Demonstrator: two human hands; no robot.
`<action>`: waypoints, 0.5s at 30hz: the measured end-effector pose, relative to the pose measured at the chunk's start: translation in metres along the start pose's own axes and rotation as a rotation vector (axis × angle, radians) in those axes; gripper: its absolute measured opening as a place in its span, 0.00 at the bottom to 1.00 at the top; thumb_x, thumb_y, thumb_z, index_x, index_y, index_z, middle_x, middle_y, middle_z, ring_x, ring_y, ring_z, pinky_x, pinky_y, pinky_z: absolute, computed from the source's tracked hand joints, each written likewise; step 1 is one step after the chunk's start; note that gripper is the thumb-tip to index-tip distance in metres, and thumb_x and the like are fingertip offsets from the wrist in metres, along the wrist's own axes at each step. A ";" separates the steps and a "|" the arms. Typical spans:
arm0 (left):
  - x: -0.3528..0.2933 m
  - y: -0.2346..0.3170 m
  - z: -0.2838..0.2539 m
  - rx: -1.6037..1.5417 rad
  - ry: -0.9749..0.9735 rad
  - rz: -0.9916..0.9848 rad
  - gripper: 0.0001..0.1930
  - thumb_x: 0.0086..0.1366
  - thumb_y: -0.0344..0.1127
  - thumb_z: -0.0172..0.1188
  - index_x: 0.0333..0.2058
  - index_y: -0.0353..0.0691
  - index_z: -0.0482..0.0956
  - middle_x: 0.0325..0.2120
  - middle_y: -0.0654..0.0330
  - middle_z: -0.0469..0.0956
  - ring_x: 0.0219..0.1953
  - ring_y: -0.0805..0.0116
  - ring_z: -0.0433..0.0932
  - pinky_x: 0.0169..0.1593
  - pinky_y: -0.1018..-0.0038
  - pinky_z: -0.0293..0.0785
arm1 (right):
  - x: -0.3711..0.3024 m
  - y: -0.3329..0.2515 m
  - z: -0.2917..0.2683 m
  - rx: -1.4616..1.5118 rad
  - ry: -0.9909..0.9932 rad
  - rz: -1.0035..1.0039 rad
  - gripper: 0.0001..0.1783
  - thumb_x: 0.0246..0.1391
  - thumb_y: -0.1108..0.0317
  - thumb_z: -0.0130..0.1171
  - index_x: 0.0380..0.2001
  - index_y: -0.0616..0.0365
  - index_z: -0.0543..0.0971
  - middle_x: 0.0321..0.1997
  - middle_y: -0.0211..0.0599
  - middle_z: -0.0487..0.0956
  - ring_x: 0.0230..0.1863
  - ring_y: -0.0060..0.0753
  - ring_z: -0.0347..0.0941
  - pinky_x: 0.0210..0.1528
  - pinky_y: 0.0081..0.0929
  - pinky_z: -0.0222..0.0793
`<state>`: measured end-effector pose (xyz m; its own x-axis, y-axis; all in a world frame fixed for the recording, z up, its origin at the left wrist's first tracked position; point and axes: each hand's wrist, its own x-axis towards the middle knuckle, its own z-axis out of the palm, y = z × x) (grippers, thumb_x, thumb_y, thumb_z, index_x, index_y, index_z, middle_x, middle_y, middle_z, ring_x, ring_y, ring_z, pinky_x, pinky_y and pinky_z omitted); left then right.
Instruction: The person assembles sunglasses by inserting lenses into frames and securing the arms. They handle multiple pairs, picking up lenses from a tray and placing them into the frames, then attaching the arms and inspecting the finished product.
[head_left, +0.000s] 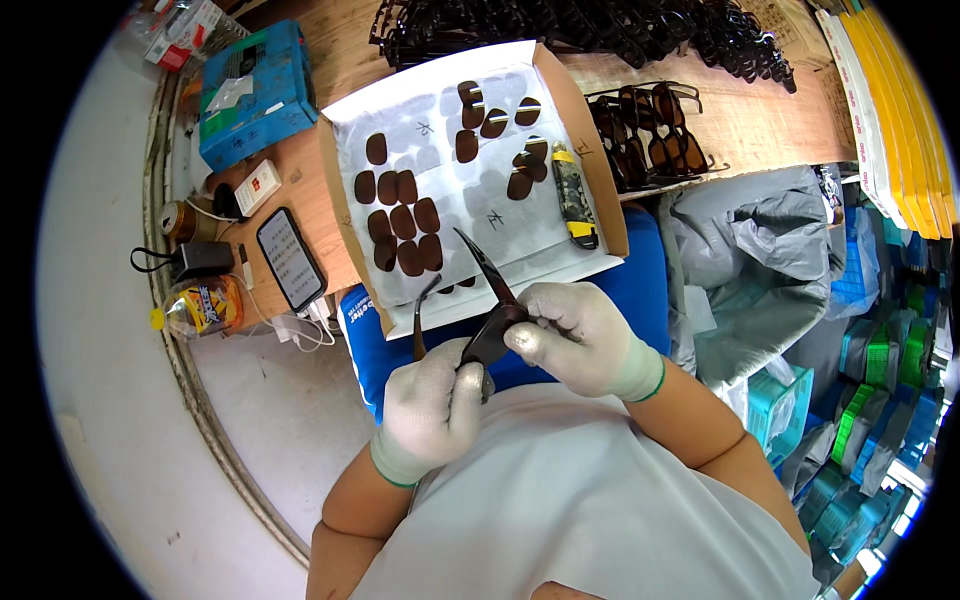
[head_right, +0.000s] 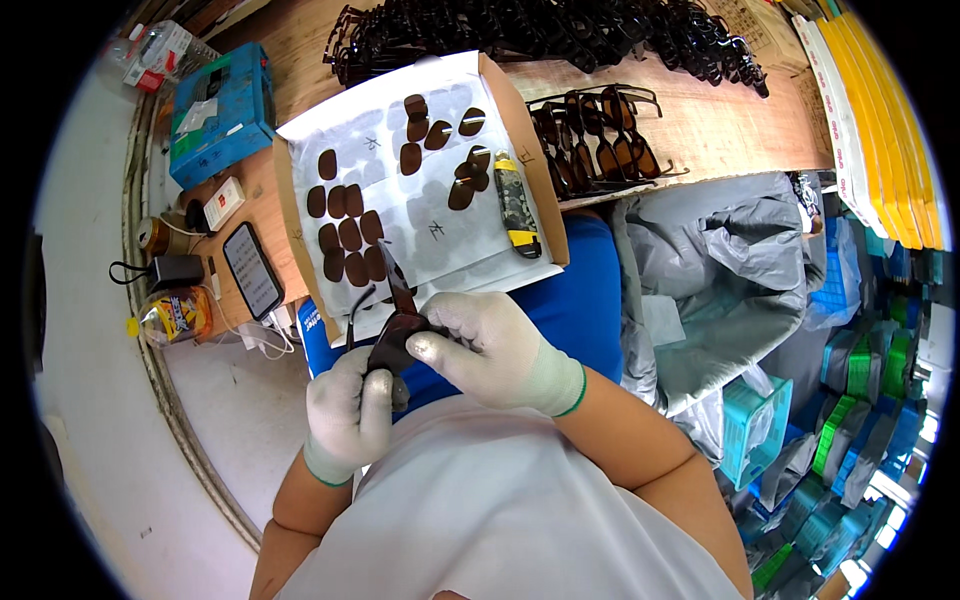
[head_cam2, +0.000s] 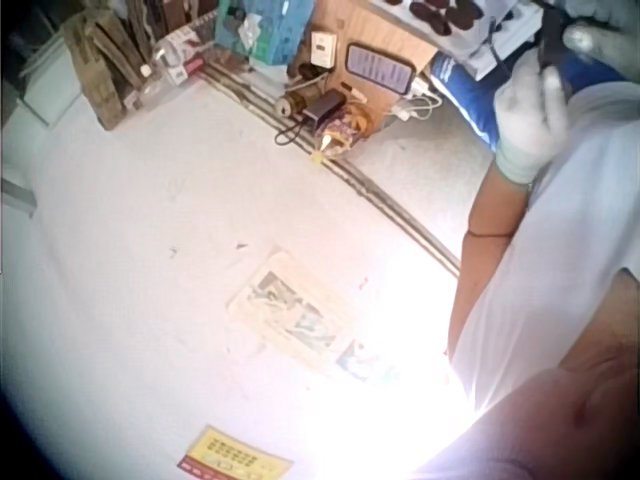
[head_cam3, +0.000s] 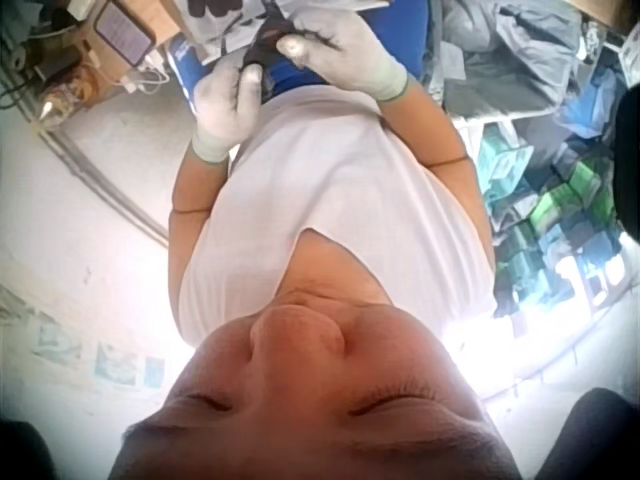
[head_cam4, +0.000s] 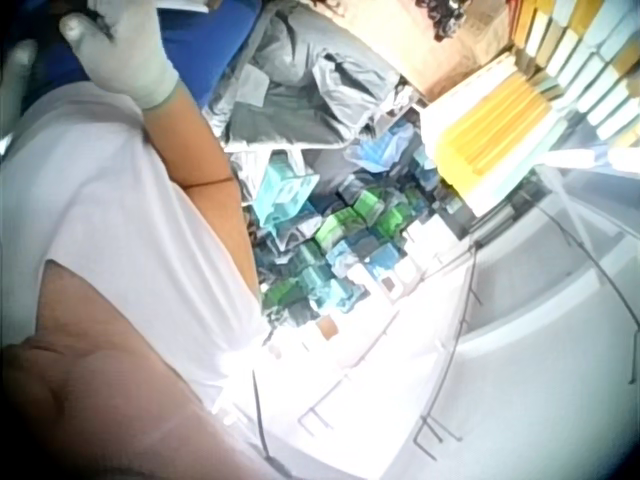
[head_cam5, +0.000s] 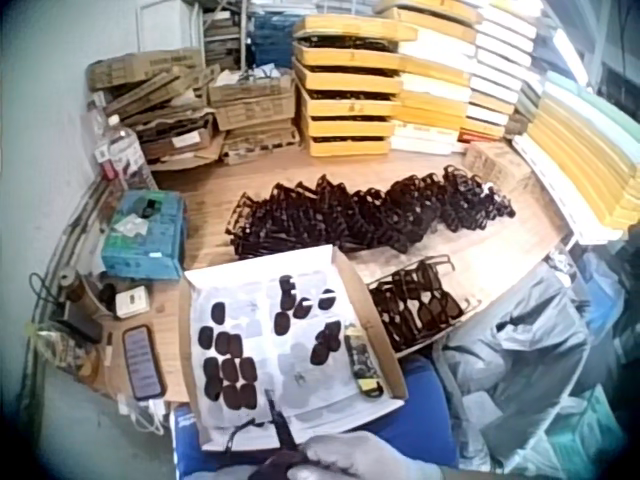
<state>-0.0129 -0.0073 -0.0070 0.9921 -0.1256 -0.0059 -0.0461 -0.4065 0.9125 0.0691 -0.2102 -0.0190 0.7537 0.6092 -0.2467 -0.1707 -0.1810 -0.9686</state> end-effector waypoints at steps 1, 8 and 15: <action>-0.001 0.000 -0.001 -0.046 -0.004 -0.022 0.09 0.70 0.25 0.53 0.45 0.27 0.75 0.20 0.57 0.79 0.20 0.68 0.79 0.27 0.75 0.75 | 0.000 -0.002 -0.001 0.015 -0.021 0.004 0.15 0.62 0.62 0.63 0.33 0.67 0.79 0.22 0.29 0.73 0.24 0.18 0.64 0.26 0.22 0.63; 0.000 0.005 -0.003 -0.055 0.031 -0.035 0.09 0.71 0.26 0.49 0.43 0.27 0.76 0.19 0.59 0.79 0.20 0.73 0.78 0.27 0.77 0.75 | 0.002 -0.016 -0.002 -0.091 -0.025 -0.012 0.10 0.58 0.68 0.61 0.29 0.65 0.75 0.21 0.41 0.74 0.22 0.30 0.67 0.27 0.30 0.64; -0.001 0.003 0.002 0.122 0.054 0.065 0.10 0.69 0.25 0.55 0.45 0.27 0.76 0.19 0.58 0.77 0.19 0.66 0.78 0.26 0.73 0.74 | 0.005 0.000 0.004 -0.084 0.031 -0.045 0.12 0.57 0.68 0.62 0.26 0.65 0.74 0.19 0.42 0.71 0.20 0.32 0.67 0.25 0.32 0.63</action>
<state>-0.0144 -0.0103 -0.0054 0.9912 -0.1082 0.0768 -0.1215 -0.5068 0.8534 0.0703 -0.2040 -0.0199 0.7789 0.5941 -0.2008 -0.0837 -0.2188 -0.9722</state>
